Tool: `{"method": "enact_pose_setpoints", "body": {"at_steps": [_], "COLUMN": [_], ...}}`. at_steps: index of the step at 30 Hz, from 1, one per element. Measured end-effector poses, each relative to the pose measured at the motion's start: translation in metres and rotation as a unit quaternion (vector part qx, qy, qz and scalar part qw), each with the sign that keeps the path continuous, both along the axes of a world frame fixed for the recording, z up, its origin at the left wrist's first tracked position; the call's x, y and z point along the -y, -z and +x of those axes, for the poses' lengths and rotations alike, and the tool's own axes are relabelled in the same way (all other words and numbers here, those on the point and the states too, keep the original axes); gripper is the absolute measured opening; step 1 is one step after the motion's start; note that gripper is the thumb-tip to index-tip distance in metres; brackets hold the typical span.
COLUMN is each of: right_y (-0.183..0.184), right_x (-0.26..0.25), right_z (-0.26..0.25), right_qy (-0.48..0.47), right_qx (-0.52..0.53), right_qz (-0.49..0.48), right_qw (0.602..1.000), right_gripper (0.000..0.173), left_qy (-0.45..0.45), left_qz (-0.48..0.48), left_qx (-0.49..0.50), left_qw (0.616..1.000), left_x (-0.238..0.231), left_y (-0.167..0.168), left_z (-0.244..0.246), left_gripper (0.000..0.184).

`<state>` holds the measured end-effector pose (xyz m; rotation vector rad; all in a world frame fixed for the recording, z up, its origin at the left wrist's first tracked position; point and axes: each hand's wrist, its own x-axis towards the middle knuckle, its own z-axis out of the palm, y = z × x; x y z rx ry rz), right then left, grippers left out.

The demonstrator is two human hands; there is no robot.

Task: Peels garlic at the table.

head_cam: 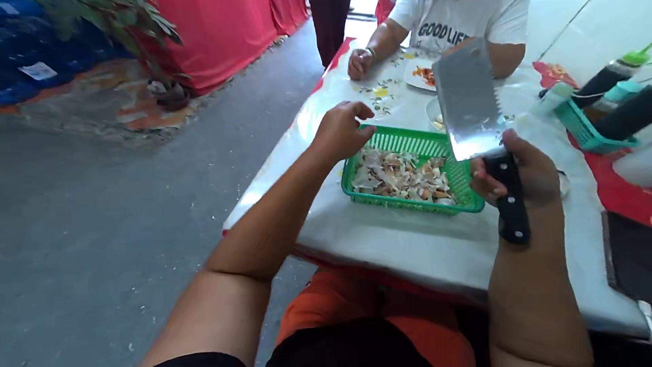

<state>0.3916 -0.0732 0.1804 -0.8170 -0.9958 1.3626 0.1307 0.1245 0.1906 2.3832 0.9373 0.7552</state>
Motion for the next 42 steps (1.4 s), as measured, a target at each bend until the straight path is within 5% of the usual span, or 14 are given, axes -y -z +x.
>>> {"method": "enact_pose_setpoints", "body": {"at_steps": [6,12,18,25,33,42], "right_y": [0.001,0.001,0.002,0.005,0.011,0.008], "right_x": [-0.004,-0.002,-0.002,-0.005,-0.009,-0.01], "right_z": [-0.005,-0.005,-0.007,-0.009,-0.005,-0.016], "right_qy": [0.033,0.078,0.077,0.057,0.032,0.068], "right_qx": [-0.041,-0.026,-0.052,-0.063,-0.09,-0.112], "right_qz": [0.09,0.045,0.054,0.042,0.103,0.006], "right_qw": [0.995,0.996,0.994,0.995,0.99,0.991], "right_gripper": [0.049,0.056,0.033,0.071,0.066,0.075], "left_qy": [0.188,0.326,0.304,0.235,0.27,0.293], "left_qz": [0.054,0.065,0.093,-0.001,0.026,0.031], "left_qx": [-0.185,-0.284,-0.372,-0.315,-0.41,-0.389], "left_qw": [0.963,0.899,0.872,0.92,0.871,0.873], "left_x": [0.019,0.032,0.039,0.038,0.028,0.04], "left_y": [-0.027,0.0,0.0,-0.004,0.002,0.0], "left_z": [0.058,0.123,0.131,0.123,0.13,0.122], "left_gripper": [0.02,0.022,0.031,0.022,0.022,0.022]}}
